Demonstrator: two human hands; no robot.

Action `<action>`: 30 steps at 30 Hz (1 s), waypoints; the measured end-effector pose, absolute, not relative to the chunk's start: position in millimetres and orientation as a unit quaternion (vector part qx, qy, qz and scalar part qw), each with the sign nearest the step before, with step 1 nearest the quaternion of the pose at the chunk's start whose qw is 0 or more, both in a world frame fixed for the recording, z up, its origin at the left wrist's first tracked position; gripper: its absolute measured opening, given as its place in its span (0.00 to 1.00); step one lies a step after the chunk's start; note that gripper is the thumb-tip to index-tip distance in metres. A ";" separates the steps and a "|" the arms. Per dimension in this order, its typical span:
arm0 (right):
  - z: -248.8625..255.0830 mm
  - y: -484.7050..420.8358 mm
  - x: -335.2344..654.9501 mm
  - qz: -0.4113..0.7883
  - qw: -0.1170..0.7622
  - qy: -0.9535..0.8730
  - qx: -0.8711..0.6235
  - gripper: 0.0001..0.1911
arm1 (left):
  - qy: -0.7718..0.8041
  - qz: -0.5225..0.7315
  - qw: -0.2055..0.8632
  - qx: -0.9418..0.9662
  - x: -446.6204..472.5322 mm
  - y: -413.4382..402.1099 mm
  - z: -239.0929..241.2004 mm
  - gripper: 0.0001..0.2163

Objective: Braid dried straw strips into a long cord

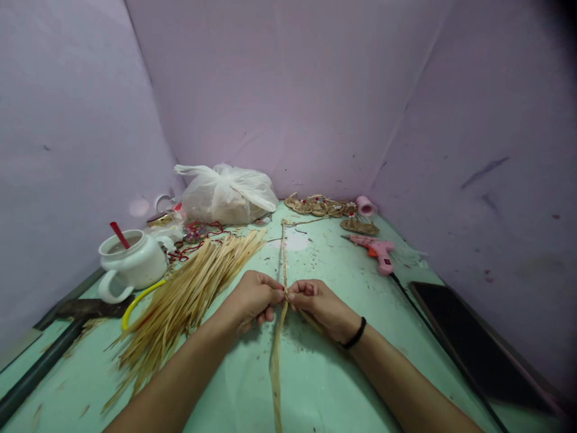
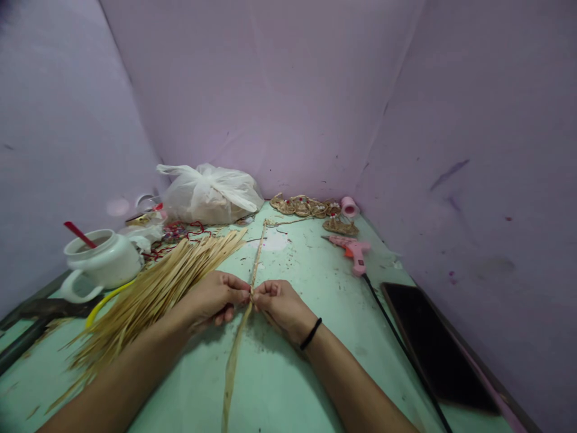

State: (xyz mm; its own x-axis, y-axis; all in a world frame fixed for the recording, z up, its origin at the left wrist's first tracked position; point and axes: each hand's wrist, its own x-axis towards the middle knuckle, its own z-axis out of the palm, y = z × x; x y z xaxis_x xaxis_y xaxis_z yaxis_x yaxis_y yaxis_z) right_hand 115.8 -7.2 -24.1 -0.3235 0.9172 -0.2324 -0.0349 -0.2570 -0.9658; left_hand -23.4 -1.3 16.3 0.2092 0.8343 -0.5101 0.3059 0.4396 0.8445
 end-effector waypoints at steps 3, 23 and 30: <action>-23.9 -7.4 114.8 0.651 0.370 -0.491 -0.444 0.07 | 0.546 0.202 0.664 0.469 -21.1 -2.4 13.3 0.03; -10.5 -18.9 119.7 0.288 0.241 -0.715 -0.590 0.05 | 0.584 0.158 0.594 0.530 -20.7 1.5 -3.9 0.03; -1.9 -30.3 115.3 0.332 0.203 -0.709 -0.588 0.06 | 0.598 0.185 0.600 0.499 -17.1 -3.8 -0.3 0.03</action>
